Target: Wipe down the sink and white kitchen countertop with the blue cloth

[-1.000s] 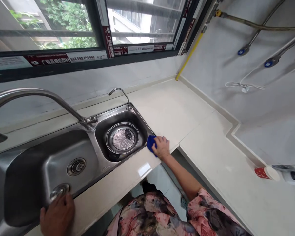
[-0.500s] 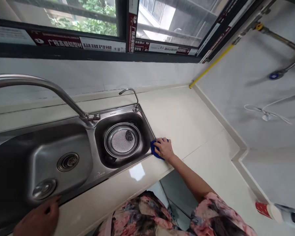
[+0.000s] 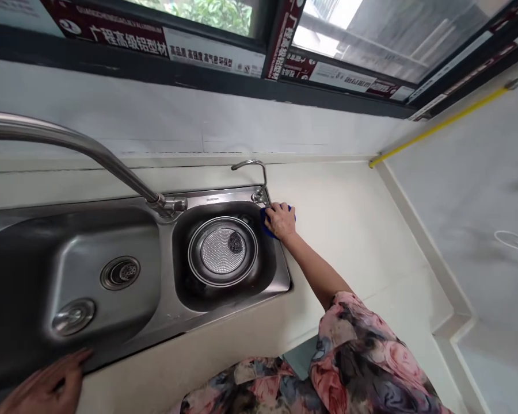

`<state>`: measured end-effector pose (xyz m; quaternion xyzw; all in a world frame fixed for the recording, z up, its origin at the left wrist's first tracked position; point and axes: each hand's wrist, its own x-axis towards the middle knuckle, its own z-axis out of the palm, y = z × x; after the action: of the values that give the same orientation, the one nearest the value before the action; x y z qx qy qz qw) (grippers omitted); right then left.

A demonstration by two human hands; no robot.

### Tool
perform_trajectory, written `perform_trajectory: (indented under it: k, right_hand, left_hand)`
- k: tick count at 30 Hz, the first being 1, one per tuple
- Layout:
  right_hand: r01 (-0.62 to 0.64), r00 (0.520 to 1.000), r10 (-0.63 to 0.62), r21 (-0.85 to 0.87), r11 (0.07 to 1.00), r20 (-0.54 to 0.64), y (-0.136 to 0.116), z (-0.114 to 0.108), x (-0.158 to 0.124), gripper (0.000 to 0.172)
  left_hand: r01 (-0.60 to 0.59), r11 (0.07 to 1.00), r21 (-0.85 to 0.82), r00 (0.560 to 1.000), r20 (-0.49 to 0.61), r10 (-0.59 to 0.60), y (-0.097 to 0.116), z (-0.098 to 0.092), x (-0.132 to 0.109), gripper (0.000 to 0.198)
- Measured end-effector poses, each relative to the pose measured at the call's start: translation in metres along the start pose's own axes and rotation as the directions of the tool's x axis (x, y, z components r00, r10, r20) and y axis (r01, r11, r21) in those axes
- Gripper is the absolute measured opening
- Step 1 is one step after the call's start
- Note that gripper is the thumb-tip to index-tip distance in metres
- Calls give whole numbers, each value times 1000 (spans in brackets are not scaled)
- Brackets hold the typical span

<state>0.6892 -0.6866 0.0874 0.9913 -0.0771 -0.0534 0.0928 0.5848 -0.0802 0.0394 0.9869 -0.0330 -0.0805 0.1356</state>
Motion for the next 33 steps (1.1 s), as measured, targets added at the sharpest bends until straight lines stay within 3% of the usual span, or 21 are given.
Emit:
perform_trajectory:
  k: [4,9,13,17,24,28,33]
  right_hand:
    - [-83,993,83,4,997,-82,0,6,22,35]
    - [-73,994,72,-16,997,-86,-1,6,17,36]
    - [9,999,-9,-14,1000,-34,-3,2,0,33]
    - [70,996,-68,-39,997,62,-7,-3,-42,33]
    - [136,949,-122,-29,990,291,-20,-12,-151,33]
    - [46,924,-30,-34,998,382,-16,-21,-191,33]
    - [58,907,-14,-91,994,421,-8,-39,-215,32]
  left_hand:
    - [-70,997,26,994,-82,72,-2,-1,1,56]
    - [-29,999,37,997,-65,31,7,-7,4,62]
    - [80,996,26,995,-55,-79,18,-15,6,65]
    - [130,991,20,991,30,-130,20,-17,8,62]
    - [188,974,126,954,211,-211,28,-24,12,52]
    - [101,982,162,976,177,-130,31,-24,9,51]
    - [8,990,139,994,103,-23,29,-21,3,64]
